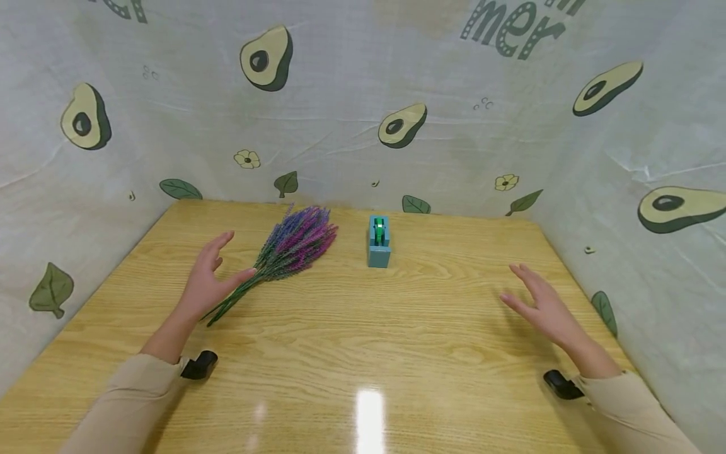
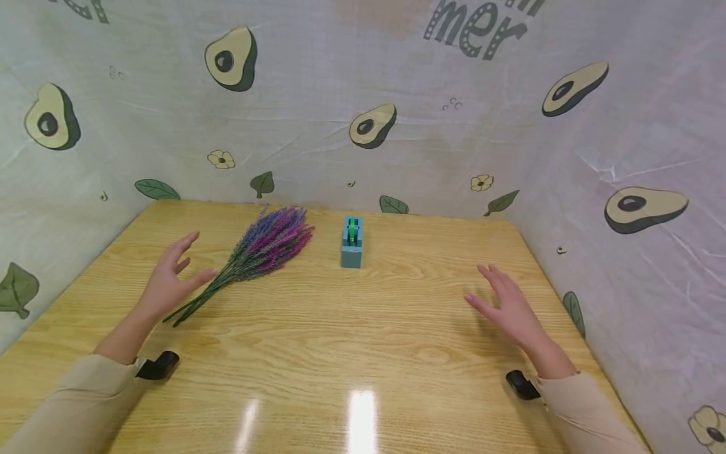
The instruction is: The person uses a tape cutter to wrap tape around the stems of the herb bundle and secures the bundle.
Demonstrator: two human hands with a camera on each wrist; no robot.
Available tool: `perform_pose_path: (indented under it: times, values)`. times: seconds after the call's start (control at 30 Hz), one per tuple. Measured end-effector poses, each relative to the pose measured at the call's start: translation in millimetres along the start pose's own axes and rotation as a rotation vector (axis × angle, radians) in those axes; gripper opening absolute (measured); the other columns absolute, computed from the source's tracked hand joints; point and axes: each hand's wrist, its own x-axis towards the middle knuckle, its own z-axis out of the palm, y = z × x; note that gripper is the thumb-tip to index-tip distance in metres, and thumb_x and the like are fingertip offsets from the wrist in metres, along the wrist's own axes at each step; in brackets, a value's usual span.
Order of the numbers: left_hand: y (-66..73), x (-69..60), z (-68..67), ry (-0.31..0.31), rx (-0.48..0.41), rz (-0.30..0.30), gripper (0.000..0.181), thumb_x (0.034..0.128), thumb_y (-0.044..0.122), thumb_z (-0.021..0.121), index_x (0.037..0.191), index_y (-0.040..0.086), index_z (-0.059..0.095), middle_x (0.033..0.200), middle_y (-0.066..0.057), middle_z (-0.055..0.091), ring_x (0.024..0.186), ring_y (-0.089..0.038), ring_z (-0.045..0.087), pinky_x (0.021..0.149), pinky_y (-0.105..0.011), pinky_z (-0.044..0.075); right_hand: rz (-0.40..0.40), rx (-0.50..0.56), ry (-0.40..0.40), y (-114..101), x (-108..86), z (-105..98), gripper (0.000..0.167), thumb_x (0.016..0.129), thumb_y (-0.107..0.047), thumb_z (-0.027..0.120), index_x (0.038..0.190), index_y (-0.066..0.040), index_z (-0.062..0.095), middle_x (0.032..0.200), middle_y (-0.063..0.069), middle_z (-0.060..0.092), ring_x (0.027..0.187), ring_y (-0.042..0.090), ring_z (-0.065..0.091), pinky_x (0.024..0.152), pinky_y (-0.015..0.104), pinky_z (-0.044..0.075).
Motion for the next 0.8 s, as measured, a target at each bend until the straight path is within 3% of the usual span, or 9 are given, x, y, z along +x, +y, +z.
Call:
perform_pose_path:
  times: [0.3, 0.8]
  values:
    - [2.5, 7.0, 16.1, -0.029, -0.017, -0.003, 0.08, 0.0846, 0.026, 0.071, 0.149, 0.015, 0.024, 0.148, -0.019, 0.02, 0.134, -0.04, 0.02, 0.102, -0.058, 0.026, 0.003, 0.037, -0.028, -7.9, 7.6, 10.2, 0.07, 0.094, -0.031, 0.057, 0.148, -0.005, 0.021, 0.149, 0.027, 0.012, 0.132, 0.051, 0.012, 0.094, 0.071, 0.015]
    - [8.6, 17.5, 39.2, -0.102, -0.07, -0.106, 0.082, 0.0826, 0.04, 0.07, 0.148, 0.016, 0.026, 0.15, -0.014, 0.021, 0.134, -0.036, 0.023, 0.101, -0.052, 0.031, -0.033, 0.056, -0.047, -21.2, 23.7, 26.2, 0.068, 0.092, -0.031, 0.059, 0.146, -0.003, 0.027, 0.147, 0.028, 0.019, 0.132, 0.048, 0.016, 0.097, 0.068, 0.018]
